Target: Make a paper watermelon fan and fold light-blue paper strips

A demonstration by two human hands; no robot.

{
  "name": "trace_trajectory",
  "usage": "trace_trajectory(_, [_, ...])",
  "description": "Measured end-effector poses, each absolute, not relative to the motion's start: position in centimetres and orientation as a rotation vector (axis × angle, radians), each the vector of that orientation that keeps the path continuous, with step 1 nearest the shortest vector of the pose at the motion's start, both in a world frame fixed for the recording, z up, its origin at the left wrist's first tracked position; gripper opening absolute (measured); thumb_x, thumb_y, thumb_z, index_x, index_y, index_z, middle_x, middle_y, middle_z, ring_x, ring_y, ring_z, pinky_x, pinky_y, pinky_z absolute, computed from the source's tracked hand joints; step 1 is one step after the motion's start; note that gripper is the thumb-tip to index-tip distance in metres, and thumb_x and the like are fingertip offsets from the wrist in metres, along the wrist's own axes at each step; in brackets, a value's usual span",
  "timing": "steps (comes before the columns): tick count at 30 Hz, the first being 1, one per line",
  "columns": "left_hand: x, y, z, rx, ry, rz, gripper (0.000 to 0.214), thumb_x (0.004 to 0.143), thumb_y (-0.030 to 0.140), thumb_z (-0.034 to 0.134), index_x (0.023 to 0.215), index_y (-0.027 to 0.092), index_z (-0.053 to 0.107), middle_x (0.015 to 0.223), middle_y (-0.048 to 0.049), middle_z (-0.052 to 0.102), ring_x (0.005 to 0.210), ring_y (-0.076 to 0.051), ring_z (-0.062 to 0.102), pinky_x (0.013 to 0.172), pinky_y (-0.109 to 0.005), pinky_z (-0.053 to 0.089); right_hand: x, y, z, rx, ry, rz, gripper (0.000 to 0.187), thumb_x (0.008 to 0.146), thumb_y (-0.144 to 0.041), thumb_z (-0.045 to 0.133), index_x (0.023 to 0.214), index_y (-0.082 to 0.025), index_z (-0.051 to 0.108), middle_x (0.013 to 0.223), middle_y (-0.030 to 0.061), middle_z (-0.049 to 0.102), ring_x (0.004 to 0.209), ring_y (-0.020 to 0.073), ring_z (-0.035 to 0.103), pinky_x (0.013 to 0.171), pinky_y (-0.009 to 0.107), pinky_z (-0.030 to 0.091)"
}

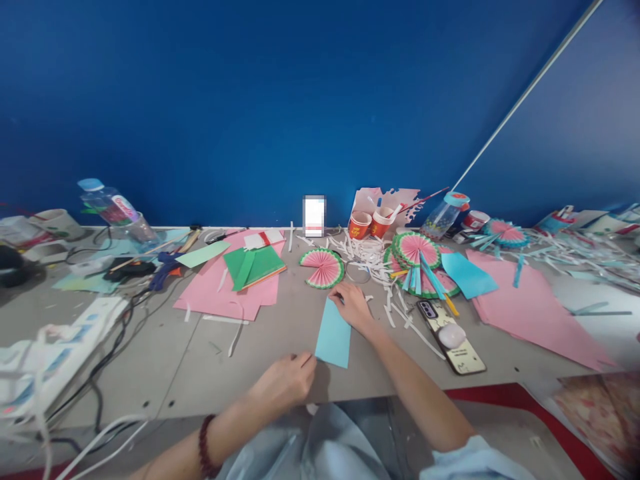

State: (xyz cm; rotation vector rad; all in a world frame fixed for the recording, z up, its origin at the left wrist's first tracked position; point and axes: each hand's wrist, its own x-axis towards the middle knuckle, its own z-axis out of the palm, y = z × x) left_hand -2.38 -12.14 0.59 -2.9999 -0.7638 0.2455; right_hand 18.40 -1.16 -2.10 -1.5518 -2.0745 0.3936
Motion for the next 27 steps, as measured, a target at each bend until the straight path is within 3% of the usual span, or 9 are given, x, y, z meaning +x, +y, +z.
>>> trace_trajectory(7, [-3.4,-12.2,0.9,-3.028,-1.002,-0.089,0.011,0.086,0.012,0.048,0.082,0.016,0.058,0.081,-0.0039,0.059,0.079,-0.018,0.055,0.058,-0.028,0.039,18.5,-1.1,-1.8,-1.525,-2.073,0.412,0.012,0.082,-0.014,0.053,0.077,-0.021,0.061,0.085,0.0009,0.066,0.085,0.0183,0.057,0.077,0.03,0.032])
trace_trajectory(10, [-2.6,-10.3,1.7,-2.937,-1.322,-0.265,0.013,0.089,0.022,0.046,0.093,0.017,0.058,0.086,-0.0041,0.06,0.085,-0.019,0.055,0.067,-0.03,0.042,18.7,-1.0,-1.7,-1.487,-2.06,0.44,0.013,0.083,-0.013,0.051,0.081,-0.021,0.061,0.085,0.0011,0.067,0.083,0.0178,0.059,0.076,0.029,0.034])
trace_trajectory(17, [1.1,-7.6,1.2,-2.802,-1.531,-0.406,0.064,0.08,0.053,0.052,0.13,0.014,0.04,0.108,-0.0114,0.056,0.1,-0.027,0.05,0.082,-0.038,0.042,19.2,-0.9,-1.6,-1.396,-1.888,0.507,0.011,0.083,-0.02,0.049,0.086,-0.019,0.06,0.07,0.0005,0.065,0.062,0.015,0.058,0.064,0.025,0.04])
trace_trajectory(22, [1.5,-7.9,-0.1,-2.849,-1.545,-0.442,0.053,0.078,0.042,0.061,0.125,0.021,0.045,0.116,-0.0089,0.054,0.106,-0.026,0.048,0.086,-0.04,0.039,19.2,-1.0,-1.1,-1.447,-1.813,0.457,0.02,0.087,-0.033,0.045,0.078,-0.019,0.056,0.066,0.0004,0.061,0.056,0.0134,0.055,0.057,0.024,0.037])
trace_trajectory(27, [0.8,-7.7,-0.4,-2.952,-1.587,-0.554,0.041,0.082,0.027,0.058,0.121,0.024,0.046,0.117,-0.0055,0.055,0.105,-0.024,0.048,0.085,-0.038,0.04,19.4,-1.1,-0.8,-1.49,-1.819,0.416,0.028,0.09,-0.036,0.04,0.076,-0.019,0.057,0.068,0.0018,0.061,0.062,0.0146,0.054,0.06,0.025,0.036])
